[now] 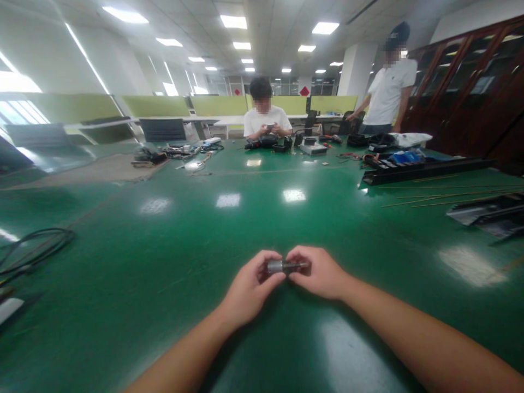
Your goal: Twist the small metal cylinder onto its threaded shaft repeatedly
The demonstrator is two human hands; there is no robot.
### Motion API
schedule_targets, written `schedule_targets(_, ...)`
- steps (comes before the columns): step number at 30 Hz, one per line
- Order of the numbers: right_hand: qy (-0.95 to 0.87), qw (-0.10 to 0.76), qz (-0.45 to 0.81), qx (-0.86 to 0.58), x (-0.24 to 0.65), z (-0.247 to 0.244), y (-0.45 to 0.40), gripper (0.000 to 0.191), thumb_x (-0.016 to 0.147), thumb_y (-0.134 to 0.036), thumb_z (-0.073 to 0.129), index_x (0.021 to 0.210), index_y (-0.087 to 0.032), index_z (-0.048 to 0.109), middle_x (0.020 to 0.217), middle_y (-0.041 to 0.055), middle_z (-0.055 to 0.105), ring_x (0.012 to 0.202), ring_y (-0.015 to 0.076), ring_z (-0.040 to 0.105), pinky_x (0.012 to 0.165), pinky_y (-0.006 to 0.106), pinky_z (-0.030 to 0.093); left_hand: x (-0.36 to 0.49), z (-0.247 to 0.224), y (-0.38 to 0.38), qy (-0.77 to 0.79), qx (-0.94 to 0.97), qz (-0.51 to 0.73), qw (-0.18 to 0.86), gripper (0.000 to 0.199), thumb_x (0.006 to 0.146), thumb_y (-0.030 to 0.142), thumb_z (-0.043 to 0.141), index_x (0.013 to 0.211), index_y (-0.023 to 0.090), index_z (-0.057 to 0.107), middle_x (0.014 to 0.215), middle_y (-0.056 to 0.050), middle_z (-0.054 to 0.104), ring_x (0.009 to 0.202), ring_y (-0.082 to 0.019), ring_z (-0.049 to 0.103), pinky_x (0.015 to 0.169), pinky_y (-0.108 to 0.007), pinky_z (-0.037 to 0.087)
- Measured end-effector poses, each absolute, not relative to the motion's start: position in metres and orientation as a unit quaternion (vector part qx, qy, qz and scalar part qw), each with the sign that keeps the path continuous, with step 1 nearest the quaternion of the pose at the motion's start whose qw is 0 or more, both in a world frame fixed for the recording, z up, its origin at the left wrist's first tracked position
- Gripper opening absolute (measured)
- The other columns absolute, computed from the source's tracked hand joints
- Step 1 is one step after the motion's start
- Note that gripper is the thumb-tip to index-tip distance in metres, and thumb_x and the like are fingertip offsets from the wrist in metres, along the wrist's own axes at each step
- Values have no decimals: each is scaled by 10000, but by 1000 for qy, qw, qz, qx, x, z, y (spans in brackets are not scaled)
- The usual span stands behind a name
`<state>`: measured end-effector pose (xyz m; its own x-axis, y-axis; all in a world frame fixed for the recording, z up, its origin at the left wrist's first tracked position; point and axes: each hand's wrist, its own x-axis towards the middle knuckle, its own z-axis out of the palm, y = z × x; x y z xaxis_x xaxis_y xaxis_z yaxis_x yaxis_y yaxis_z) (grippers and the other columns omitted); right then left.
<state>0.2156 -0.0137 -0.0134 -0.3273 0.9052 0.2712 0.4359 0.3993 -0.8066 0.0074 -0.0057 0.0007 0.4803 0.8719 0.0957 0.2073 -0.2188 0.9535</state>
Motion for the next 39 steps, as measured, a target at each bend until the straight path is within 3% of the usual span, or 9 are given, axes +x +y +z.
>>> schedule_targets(9, -774, 372, 274, -433, 215, -12, -16, 221, 750, -141, 683, 959, -211, 669, 821, -5, 678, 708, 148, 613, 653, 243, 463, 8, 0, -5, 381, 715, 341, 477, 251, 832, 242, 677, 1070, 184, 621, 1027, -50, 639, 942, -195, 612, 862, -314, 475)
schedule_targets(21, -790, 390, 246, -406, 215, -12, -18, 188, 761, -124, 691, 931, -203, 691, 861, -2, 697, 754, 140, 623, 698, 237, 461, 8, 2, -7, 374, 702, 340, 502, 245, 797, 279, 720, 952, 152, 578, 931, -45, 616, 874, -190, 602, 794, -313, 476)
schedule_targets(39, -797, 380, 232, -409, 216, -11, -16, 125, 784, -149, 690, 900, -191, 706, 823, 7, 699, 718, 144, 613, 670, 244, 453, 10, 2, -7, 379, 701, 341, 500, 229, 796, 266, 703, 957, 154, 584, 928, -46, 617, 881, -190, 604, 806, -317, 483)
